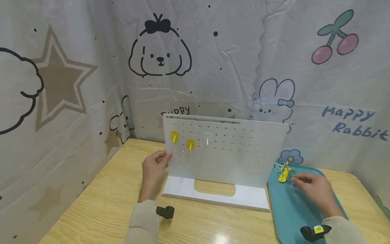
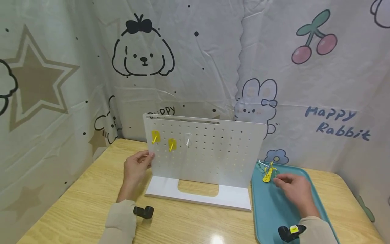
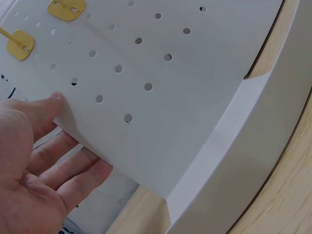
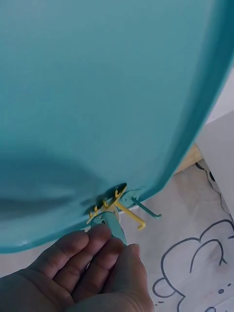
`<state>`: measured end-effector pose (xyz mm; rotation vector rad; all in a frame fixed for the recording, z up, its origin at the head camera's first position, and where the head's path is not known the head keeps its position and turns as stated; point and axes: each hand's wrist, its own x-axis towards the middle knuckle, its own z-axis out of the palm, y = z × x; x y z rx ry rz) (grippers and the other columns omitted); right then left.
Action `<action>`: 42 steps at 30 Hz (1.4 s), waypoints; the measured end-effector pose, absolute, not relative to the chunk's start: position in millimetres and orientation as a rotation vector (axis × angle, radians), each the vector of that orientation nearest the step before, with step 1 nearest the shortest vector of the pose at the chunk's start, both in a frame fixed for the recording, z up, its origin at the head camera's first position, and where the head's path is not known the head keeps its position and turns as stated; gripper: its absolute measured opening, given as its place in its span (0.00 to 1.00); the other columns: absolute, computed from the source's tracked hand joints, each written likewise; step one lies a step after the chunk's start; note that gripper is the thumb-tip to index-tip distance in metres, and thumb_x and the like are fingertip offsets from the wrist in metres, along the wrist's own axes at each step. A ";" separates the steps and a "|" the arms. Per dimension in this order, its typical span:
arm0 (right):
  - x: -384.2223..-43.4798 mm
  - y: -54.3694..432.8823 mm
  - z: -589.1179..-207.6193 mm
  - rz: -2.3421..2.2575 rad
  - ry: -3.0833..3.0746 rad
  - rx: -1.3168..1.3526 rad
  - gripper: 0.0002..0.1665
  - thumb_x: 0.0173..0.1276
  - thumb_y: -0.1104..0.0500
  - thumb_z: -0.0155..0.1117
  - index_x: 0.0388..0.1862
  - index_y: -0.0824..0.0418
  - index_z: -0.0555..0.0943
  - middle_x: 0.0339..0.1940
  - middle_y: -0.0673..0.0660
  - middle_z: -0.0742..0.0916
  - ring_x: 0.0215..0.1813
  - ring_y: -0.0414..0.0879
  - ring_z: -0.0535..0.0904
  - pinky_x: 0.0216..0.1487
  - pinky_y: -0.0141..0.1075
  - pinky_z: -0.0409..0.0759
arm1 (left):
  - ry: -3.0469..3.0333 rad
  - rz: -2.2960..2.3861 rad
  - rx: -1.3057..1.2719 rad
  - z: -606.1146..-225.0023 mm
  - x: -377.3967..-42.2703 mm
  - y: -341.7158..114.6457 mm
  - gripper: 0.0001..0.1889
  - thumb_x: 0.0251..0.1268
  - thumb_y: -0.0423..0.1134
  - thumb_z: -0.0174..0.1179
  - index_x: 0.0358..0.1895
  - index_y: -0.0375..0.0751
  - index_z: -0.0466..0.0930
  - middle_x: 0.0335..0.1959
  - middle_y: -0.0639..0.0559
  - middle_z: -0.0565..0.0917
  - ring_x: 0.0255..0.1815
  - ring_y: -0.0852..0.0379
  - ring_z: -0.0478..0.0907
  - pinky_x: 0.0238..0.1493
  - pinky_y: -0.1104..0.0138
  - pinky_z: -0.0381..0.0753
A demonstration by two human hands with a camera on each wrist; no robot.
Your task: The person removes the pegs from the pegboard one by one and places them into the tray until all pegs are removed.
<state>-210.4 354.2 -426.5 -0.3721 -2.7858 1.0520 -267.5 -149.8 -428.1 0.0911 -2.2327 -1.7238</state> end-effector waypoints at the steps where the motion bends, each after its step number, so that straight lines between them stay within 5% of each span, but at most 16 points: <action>1: -210.8 354.9 -427.9 1.045 -2.793 -0.389 0.24 0.70 0.50 0.68 0.51 0.71 0.83 0.41 0.62 0.88 0.42 0.55 0.84 0.36 0.45 0.81 | -2.233 -1.725 0.090 -428.5 -267.0 -149.4 0.12 0.70 0.44 0.66 0.48 0.41 0.87 0.41 0.48 0.88 0.41 0.52 0.86 0.40 0.63 0.85; 19: -205.3 357.9 -424.7 0.972 -2.791 -0.516 0.27 0.71 0.49 0.65 0.52 0.73 0.82 0.39 0.64 0.88 0.43 0.59 0.83 0.33 0.44 0.80 | -2.239 -1.718 0.096 -432.5 -264.0 -145.6 0.12 0.69 0.42 0.66 0.48 0.40 0.86 0.41 0.47 0.88 0.41 0.51 0.86 0.40 0.64 0.85; 26: -198.7 336.2 -398.4 0.938 -2.772 -0.308 0.33 0.74 0.42 0.61 0.56 0.72 0.81 0.51 0.71 0.84 0.53 0.67 0.78 0.43 0.56 0.79 | -2.233 -1.698 0.092 -430.8 -265.9 -147.6 0.11 0.69 0.42 0.66 0.48 0.40 0.86 0.41 0.48 0.88 0.40 0.51 0.86 0.40 0.63 0.85; 32: -193.9 312.5 -377.1 1.017 -2.722 -0.178 0.35 0.71 0.38 0.62 0.56 0.68 0.81 0.53 0.70 0.84 0.54 0.65 0.78 0.45 0.56 0.80 | -2.227 -1.697 0.095 -429.6 -267.4 -148.0 0.12 0.70 0.42 0.66 0.49 0.39 0.86 0.42 0.47 0.88 0.42 0.51 0.86 0.40 0.65 0.85; 37: -188.5 294.7 -364.5 1.047 -2.700 -0.104 0.33 0.71 0.39 0.63 0.56 0.67 0.82 0.53 0.68 0.85 0.53 0.62 0.80 0.45 0.51 0.81 | -2.212 -1.705 0.093 -428.4 -267.8 -147.8 0.11 0.69 0.40 0.66 0.49 0.38 0.86 0.42 0.45 0.88 0.42 0.50 0.86 0.39 0.65 0.85; 42: -185.3 278.9 -357.8 1.003 -2.642 0.004 0.26 0.72 0.46 0.66 0.54 0.67 0.84 0.50 0.66 0.86 0.47 0.55 0.82 0.36 0.35 0.81 | -2.209 -1.711 0.101 -427.6 -266.9 -147.2 0.11 0.69 0.40 0.66 0.48 0.37 0.86 0.42 0.44 0.88 0.42 0.49 0.86 0.40 0.64 0.85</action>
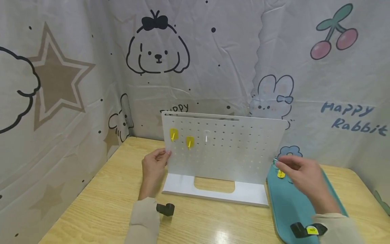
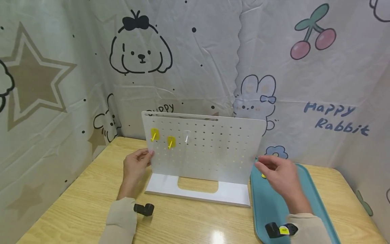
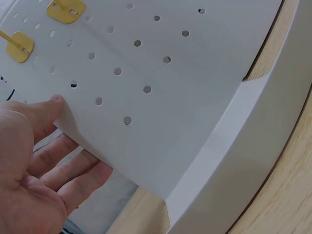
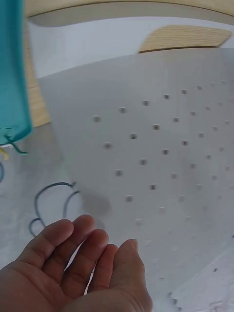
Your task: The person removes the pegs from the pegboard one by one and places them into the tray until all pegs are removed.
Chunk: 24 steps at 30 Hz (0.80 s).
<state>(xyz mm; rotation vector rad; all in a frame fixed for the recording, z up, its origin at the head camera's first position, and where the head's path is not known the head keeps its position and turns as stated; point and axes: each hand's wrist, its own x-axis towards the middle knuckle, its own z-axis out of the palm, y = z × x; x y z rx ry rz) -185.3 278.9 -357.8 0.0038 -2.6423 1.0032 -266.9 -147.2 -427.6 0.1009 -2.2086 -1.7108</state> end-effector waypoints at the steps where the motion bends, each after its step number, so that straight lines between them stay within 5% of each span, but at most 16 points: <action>1: -185.1 275.9 -356.9 1.003 -2.624 0.031 0.24 0.71 0.48 0.67 0.54 0.67 0.84 0.49 0.65 0.86 0.45 0.52 0.83 0.34 0.32 0.80 | -2.210 -1.713 0.104 -427.3 -266.9 -146.9 0.11 0.69 0.40 0.66 0.48 0.37 0.86 0.42 0.44 0.88 0.43 0.49 0.86 0.40 0.64 0.85; 6: -187.8 260.7 -353.4 1.039 -2.555 0.144 0.20 0.70 0.53 0.69 0.52 0.66 0.85 0.47 0.62 0.88 0.41 0.44 0.83 0.32 0.29 0.80 | -2.216 -1.716 0.114 -426.8 -266.8 -146.5 0.11 0.69 0.40 0.66 0.48 0.37 0.86 0.42 0.44 0.88 0.43 0.49 0.86 0.40 0.66 0.85; 24: -200.6 203.8 -342.9 1.179 -2.530 0.320 0.18 0.71 0.55 0.69 0.53 0.66 0.85 0.48 0.60 0.88 0.45 0.52 0.85 0.41 0.30 0.81 | -2.234 -1.697 0.086 -428.8 -268.0 -149.5 0.13 0.69 0.44 0.66 0.48 0.40 0.87 0.40 0.47 0.88 0.40 0.51 0.86 0.37 0.67 0.84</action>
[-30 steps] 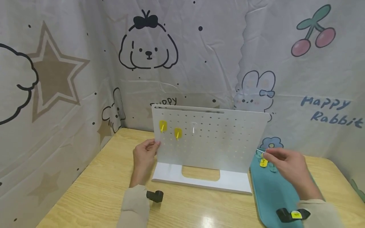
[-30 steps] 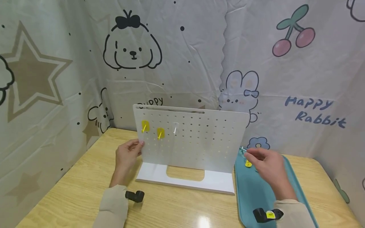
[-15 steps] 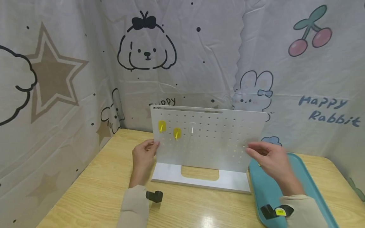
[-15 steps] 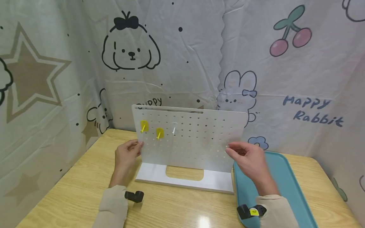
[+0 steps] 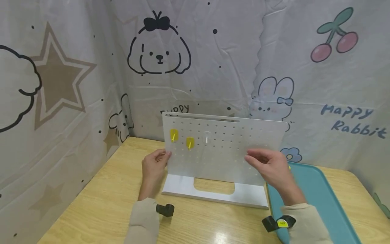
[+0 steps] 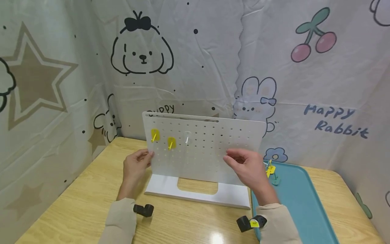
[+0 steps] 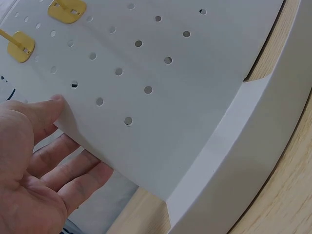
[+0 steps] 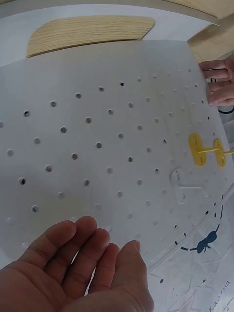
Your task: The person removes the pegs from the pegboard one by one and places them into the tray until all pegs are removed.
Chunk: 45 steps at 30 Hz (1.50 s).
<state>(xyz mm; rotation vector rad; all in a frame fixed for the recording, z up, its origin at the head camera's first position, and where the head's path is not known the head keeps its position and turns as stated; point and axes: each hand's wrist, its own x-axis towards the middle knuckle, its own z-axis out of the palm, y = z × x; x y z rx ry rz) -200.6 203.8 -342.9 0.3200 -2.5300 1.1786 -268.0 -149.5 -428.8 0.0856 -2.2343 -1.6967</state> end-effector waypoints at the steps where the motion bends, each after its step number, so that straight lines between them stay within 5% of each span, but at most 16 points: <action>1: -201.5 200.7 -343.0 1.188 -2.531 0.326 0.18 0.71 0.55 0.69 0.53 0.66 0.85 0.48 0.60 0.88 0.46 0.51 0.85 0.42 0.31 0.81 | -2.237 -1.691 0.080 -428.4 -268.5 -149.4 0.13 0.69 0.44 0.66 0.48 0.40 0.87 0.41 0.47 0.88 0.40 0.52 0.86 0.37 0.67 0.84; 17: -219.2 156.7 -342.0 1.259 -2.460 0.536 0.15 0.69 0.59 0.70 0.50 0.65 0.86 0.44 0.55 0.89 0.43 0.47 0.86 0.45 0.41 0.84 | -2.254 -1.634 0.079 -424.7 -271.4 -149.2 0.13 0.69 0.43 0.67 0.48 0.38 0.87 0.38 0.46 0.89 0.38 0.51 0.86 0.35 0.68 0.83; 27: -234.2 132.2 -343.8 1.338 -2.350 0.662 0.11 0.67 0.62 0.71 0.46 0.67 0.87 0.41 0.56 0.89 0.39 0.46 0.86 0.41 0.36 0.84 | -2.235 -1.710 0.099 -427.6 -268.4 -149.8 0.12 0.69 0.45 0.65 0.48 0.42 0.87 0.40 0.49 0.88 0.40 0.51 0.86 0.41 0.62 0.85; 45: -246.4 105.8 -334.3 1.358 -2.346 0.647 0.07 0.64 0.64 0.74 0.39 0.65 0.89 0.37 0.56 0.90 0.35 0.45 0.85 0.36 0.36 0.83 | -2.246 -1.642 0.117 -427.9 -271.0 -149.4 0.11 0.67 0.43 0.68 0.46 0.40 0.87 0.35 0.48 0.89 0.35 0.52 0.86 0.37 0.64 0.84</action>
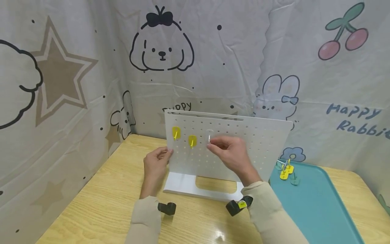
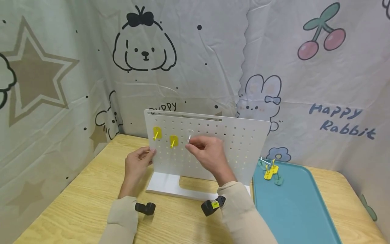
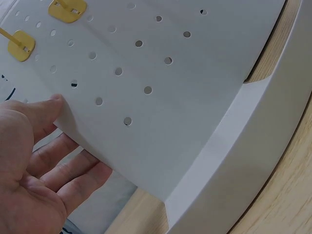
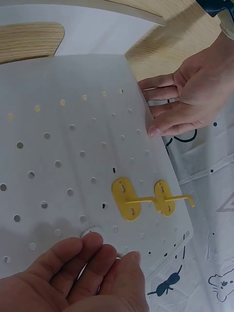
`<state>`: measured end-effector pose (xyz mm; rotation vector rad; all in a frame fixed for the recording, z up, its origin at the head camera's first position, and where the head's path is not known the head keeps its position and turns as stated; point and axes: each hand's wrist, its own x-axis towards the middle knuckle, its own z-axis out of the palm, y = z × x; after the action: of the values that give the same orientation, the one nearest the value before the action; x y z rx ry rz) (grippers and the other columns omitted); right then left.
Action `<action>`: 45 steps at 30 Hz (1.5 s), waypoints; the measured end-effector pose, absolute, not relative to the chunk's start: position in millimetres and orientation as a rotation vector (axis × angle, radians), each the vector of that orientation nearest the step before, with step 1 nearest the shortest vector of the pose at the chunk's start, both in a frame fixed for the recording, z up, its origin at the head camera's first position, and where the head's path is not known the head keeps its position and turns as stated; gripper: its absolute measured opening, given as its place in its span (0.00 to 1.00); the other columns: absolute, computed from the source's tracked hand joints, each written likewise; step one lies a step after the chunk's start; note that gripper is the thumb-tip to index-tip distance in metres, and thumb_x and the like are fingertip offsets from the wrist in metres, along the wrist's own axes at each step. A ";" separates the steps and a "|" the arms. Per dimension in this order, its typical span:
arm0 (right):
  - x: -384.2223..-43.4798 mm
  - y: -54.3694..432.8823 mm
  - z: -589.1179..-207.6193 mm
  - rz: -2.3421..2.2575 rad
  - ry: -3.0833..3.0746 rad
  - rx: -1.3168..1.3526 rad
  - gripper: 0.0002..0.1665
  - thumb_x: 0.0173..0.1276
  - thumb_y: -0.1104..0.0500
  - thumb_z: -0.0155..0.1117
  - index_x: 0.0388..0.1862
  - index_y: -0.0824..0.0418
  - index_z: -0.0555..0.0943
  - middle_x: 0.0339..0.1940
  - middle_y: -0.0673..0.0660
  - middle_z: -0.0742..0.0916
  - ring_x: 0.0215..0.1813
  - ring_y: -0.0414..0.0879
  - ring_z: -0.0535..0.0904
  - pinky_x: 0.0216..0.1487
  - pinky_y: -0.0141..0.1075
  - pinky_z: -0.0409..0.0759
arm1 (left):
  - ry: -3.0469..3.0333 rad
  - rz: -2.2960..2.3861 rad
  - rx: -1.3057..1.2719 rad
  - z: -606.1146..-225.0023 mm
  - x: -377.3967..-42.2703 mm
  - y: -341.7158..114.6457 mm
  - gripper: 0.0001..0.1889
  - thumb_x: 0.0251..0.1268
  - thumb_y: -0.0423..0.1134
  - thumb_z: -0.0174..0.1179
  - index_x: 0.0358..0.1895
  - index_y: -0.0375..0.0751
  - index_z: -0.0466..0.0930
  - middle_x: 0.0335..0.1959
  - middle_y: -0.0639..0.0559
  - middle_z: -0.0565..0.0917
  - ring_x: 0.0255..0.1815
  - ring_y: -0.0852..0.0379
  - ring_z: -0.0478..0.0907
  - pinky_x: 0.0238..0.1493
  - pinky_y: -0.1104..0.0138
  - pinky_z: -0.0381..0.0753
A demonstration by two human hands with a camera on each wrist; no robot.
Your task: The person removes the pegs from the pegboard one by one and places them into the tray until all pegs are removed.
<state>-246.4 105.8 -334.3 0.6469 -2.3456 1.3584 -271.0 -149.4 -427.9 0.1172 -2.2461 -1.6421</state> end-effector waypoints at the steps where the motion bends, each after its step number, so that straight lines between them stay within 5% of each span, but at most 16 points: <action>1: -246.8 105.2 -334.7 1.348 -2.348 0.637 0.06 0.64 0.64 0.74 0.39 0.65 0.89 0.37 0.56 0.90 0.35 0.45 0.85 0.35 0.36 0.83 | -2.248 -1.640 0.118 -428.0 -271.0 -149.3 0.11 0.67 0.43 0.68 0.46 0.40 0.87 0.35 0.48 0.89 0.35 0.52 0.86 0.37 0.64 0.84; 20: -241.7 107.1 -331.1 1.260 -2.328 0.628 0.03 0.66 0.63 0.72 0.37 0.62 0.89 0.35 0.53 0.89 0.33 0.43 0.83 0.34 0.36 0.82 | -2.248 -1.632 0.113 -428.4 -271.0 -148.1 0.11 0.67 0.43 0.68 0.46 0.39 0.87 0.36 0.47 0.89 0.35 0.51 0.87 0.35 0.66 0.83; 45: -194.6 195.5 -351.8 1.114 -2.387 0.459 0.05 0.64 0.63 0.74 0.38 0.62 0.89 0.35 0.51 0.90 0.34 0.40 0.84 0.33 0.29 0.81 | -2.239 -1.663 0.114 -429.5 -270.2 -147.5 0.12 0.68 0.43 0.67 0.47 0.40 0.87 0.39 0.46 0.89 0.38 0.50 0.86 0.36 0.66 0.84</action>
<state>-194.6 195.5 -351.8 0.4590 -2.3866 1.1144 -270.2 -147.5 -429.5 0.1141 -2.2392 -1.6630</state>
